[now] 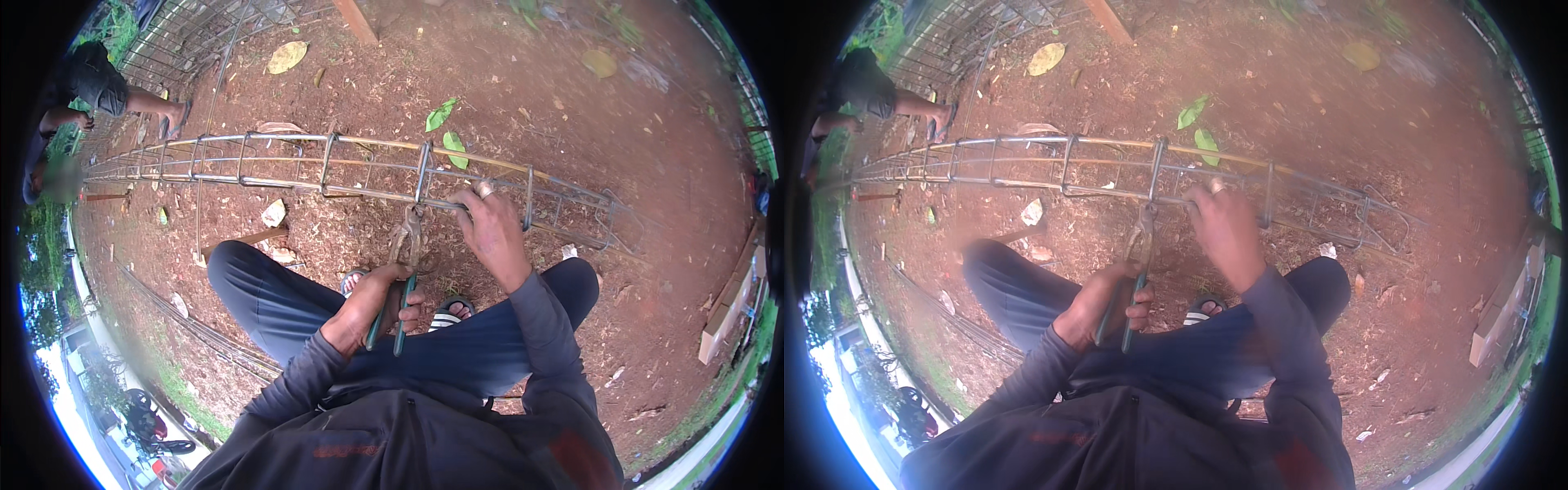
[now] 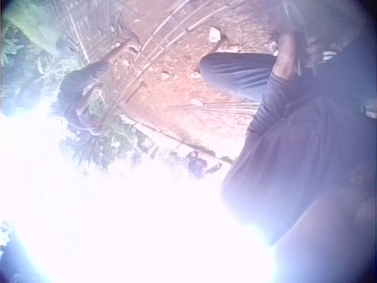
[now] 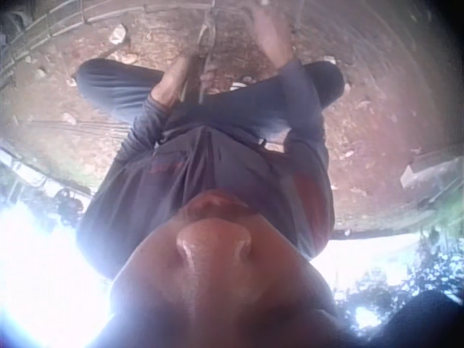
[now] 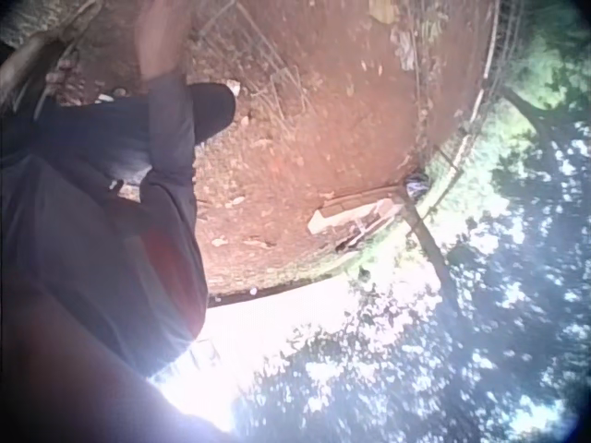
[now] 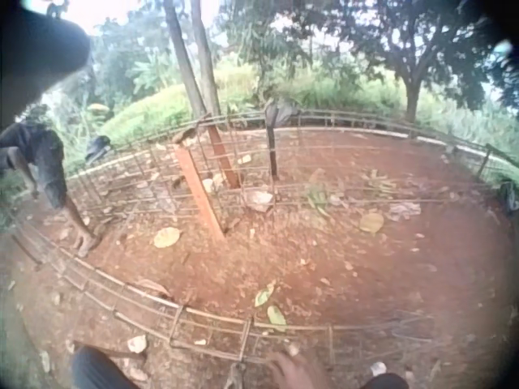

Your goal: The person sits on the ground and uses pliers to twist and secure wire ties on a metal frame structure. They repeatedly adjust the frame and tighten connections at multiple points.

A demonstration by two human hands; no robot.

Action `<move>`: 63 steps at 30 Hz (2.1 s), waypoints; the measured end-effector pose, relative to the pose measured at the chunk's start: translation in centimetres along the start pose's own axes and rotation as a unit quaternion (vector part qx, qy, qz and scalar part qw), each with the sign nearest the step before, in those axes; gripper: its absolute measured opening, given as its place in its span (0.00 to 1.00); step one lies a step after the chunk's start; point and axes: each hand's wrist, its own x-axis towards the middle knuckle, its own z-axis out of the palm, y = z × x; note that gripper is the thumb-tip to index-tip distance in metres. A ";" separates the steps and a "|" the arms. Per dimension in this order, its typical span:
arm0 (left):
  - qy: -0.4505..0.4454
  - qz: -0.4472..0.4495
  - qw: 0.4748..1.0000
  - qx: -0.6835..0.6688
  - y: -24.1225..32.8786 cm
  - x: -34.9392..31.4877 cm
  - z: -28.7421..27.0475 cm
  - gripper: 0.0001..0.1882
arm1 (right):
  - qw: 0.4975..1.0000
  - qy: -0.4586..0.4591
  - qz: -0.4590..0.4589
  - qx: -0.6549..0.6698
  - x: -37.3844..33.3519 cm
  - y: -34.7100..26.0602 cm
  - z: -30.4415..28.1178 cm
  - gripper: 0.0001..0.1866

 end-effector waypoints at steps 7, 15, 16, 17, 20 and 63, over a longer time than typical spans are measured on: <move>0.247 0.356 0.562 0.705 -0.3 0.6 -5.2 0.14 | 0.879 -0.137 0.188 0.416 -5.7 -5.8 3.9 0.14; 0.333 0.349 0.369 0.794 -1.0 0.7 -3.5 0.17 | 0.538 0.016 0.423 0.729 0.6 -10.8 14.3 0.13; 0.352 0.313 0.416 0.778 -1.5 0.6 -2.7 0.21 | 0.560 0.014 0.439 0.702 0.5 -10.9 13.9 0.13; 0.341 0.332 0.435 0.765 -1.6 0.0 -2.3 0.23 | 0.523 0.030 0.425 0.738 0.6 -10.9 14.0 0.12; 0.274 0.384 0.528 0.706 -1.0 -2.6 -1.7 0.31 | 0.354 0.032 0.417 0.837 0.7 -10.6 13.8 0.12; -0.400 0.046 0.872 -0.278 -8.4 0.4 -7.3 0.32 | -0.352 -0.136 -0.273 0.885 -2.0 -15.8 16.0 0.23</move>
